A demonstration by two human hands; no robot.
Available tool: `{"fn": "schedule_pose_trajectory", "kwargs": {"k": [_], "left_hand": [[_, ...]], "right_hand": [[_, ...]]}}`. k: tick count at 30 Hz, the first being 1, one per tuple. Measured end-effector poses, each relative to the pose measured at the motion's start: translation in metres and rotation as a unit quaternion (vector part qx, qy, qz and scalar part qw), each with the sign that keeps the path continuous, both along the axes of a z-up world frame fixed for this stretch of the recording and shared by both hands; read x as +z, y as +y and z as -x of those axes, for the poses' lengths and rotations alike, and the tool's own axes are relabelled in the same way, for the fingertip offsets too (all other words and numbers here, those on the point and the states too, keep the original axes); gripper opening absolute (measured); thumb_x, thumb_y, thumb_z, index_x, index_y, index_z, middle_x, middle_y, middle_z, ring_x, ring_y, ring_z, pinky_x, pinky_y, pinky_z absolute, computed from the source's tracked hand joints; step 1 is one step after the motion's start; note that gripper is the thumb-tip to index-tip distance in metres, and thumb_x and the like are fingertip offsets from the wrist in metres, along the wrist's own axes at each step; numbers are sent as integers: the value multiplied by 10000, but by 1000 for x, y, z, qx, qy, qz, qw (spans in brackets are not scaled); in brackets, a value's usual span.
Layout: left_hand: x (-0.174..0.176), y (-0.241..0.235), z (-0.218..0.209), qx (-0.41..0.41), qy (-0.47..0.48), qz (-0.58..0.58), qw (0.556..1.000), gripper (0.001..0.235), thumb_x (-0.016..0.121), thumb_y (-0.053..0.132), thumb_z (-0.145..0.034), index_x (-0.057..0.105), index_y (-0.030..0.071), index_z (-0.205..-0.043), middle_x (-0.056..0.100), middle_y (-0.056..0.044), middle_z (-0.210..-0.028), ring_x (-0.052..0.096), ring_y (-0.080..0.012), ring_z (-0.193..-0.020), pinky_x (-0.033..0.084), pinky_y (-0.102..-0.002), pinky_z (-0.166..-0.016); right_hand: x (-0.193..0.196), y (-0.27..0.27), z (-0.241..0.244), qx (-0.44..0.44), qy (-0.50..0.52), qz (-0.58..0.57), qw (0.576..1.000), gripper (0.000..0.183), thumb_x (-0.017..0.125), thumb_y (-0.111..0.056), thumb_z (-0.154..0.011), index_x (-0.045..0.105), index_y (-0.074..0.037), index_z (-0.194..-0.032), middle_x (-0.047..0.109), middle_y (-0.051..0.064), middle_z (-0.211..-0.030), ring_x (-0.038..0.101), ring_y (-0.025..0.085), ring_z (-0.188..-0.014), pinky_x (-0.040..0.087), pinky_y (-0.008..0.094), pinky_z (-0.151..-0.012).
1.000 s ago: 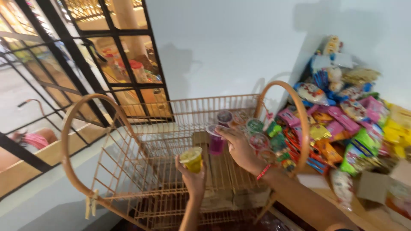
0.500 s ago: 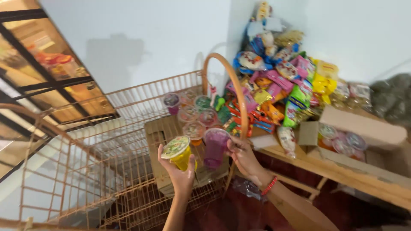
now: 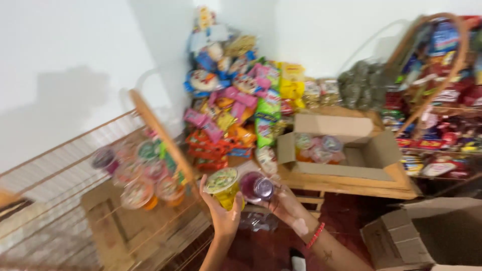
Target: The person organizes various snacks and beverages, places plastic cups of colorful jelly into a cardboard box, and then folds the flaps to close the box.
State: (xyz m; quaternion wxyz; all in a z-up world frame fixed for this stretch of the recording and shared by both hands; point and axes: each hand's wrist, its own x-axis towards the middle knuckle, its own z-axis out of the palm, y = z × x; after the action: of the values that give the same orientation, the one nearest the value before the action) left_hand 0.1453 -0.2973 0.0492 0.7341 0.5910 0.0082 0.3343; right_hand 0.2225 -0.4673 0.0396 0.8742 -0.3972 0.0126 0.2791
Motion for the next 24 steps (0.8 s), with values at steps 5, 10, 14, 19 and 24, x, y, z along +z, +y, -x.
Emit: {"fn": "schedule_pose_trajectory", "kwargs": {"k": [5, 10, 14, 19, 24], "left_hand": [[-13, -72, -61, -34, 41, -33, 998, 968, 750, 112, -876, 102, 80, -1594, 483, -174, -1401, 551, -235, -1188, 488, -367, -996], [-2, -158, -115, -95, 136, -22, 986, 937, 714, 129, -873, 112, 105, -1590, 546, -150, -1269, 609, -219, -955, 541, -327, -787], [-37, -217, -162, -169, 139, -22, 976, 846, 702, 118, -910, 158, 83, -1557, 600, -127, -1134, 630, -168, -827, 565, -290, -671], [-40, -266, -200, -182, 159, -45, 969, 777, 737, 119, -911, 233, 59, -1500, 625, -120, -1126, 651, -158, -845, 572, -286, -678], [-103, -277, -242, -159, 163, -53, 972, 881, 753, 109, -897, 135, 52, -1522, 584, -132, -1161, 660, -182, -872, 598, -310, -652]], "right_hand": [[20, -85, -26, 0, -71, 4, 997, 463, 510, -63, -965, 482, -116, -1424, 653, 102, -1302, 696, 224, -1121, 593, 457, -962], [-12, -179, -75, 40, -87, 17, 995, 645, 568, -12, -930, 395, -21, -1551, 600, 99, -1433, 666, 222, -1206, 582, 438, -1005], [-10, -231, -102, 14, -147, 126, 981, 741, 702, 41, -854, 372, -114, -1499, 575, 14, -1376, 644, 150, -1171, 553, 369, -990], [-23, -295, -149, -45, -136, 179, 973, 724, 799, 22, -799, 490, -59, -1449, 681, 78, -1182, 690, 155, -1008, 579, 347, -925], [-56, -359, -209, -141, -380, 424, 810, 525, 902, -145, -794, 688, -38, -1262, 735, 97, -1167, 686, 212, -1062, 560, 370, -953]]}}
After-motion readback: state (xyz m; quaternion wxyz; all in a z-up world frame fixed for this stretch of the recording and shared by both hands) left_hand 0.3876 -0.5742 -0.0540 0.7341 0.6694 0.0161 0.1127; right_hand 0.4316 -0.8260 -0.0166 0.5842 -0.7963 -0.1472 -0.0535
